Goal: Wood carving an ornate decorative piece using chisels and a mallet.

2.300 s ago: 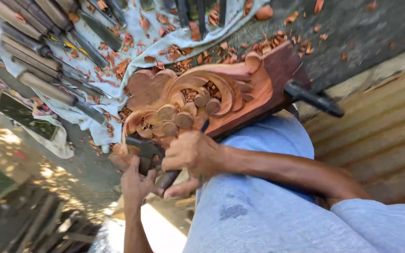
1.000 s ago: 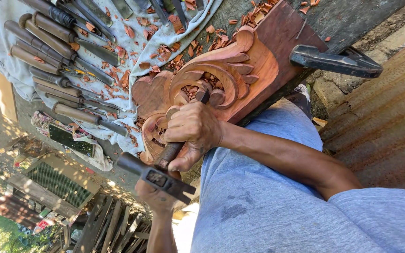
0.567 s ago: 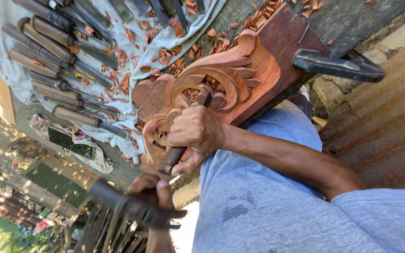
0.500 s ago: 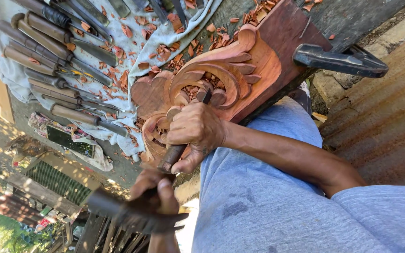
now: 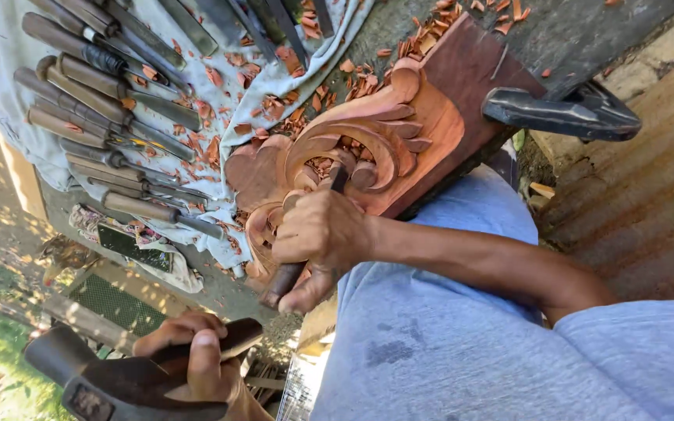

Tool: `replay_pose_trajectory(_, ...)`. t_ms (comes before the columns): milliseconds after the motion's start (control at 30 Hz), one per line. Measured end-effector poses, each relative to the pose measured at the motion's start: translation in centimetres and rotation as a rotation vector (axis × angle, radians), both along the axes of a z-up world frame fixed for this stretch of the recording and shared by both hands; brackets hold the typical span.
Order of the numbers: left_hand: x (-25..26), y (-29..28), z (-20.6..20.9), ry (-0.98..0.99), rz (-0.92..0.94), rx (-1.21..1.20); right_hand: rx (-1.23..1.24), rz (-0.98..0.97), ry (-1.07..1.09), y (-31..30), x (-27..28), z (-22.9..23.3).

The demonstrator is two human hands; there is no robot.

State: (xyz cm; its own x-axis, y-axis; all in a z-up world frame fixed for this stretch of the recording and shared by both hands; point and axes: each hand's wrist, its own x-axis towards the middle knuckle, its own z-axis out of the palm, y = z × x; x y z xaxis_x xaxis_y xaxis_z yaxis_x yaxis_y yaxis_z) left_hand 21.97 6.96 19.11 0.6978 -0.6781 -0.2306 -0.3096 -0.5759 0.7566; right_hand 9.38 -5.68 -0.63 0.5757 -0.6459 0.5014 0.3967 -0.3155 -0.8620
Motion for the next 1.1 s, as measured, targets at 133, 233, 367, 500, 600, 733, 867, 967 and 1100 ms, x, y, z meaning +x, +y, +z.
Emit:
replay_pose_trajectory(133, 0.1, 0.1, -1.1, 0.125, -0.023, -0.102, 0.002, 0.006, 0.009, 0.1, 0.0, -1.0)
replay_pose_trajectory(233, -0.5, 0.0, -1.6, 0.110, -0.036, -0.091, -0.002, 0.018, 0.002, 0.1, 0.0, -1.0)
replay_pose_trajectory(367, -0.4, 0.8, -1.3, 0.169, 0.003, -0.015, 0.000, 0.019, 0.010, 0.0, -0.1, -0.9)
replay_pose_trajectory(500, 0.1, 1.6, -1.1, 0.255, 0.036, 0.059, 0.008, 0.018, 0.014, 0.2, -0.1, -1.0)
replay_pose_trajectory(600, -0.5, 1.0, -1.2, 0.238, 0.036, 0.033, 0.009, 0.022, 0.010, 0.3, -0.1, -1.1)
replay_pose_trajectory(733, -1.6, 0.1, -1.5, 0.203, 0.041, -0.026, 0.007, 0.023, 0.015, 0.3, 0.0, -1.1)
replay_pose_trajectory(867, -1.8, 0.5, -1.7, 0.200, 0.049, -0.054, 0.013, 0.013, -0.001, 0.3, -0.1, -1.1)
replay_pose_trajectory(967, -1.7, 1.6, -2.0, 0.201, -0.005, -0.087, 0.039, 0.023, -0.027, -0.3, -0.6, -1.2)
replay_pose_trajectory(1100, -3.1, 0.2, -2.2, 0.074, -0.235, -0.049, 0.097, 0.057, -0.068, -1.0, -1.5, -1.2)
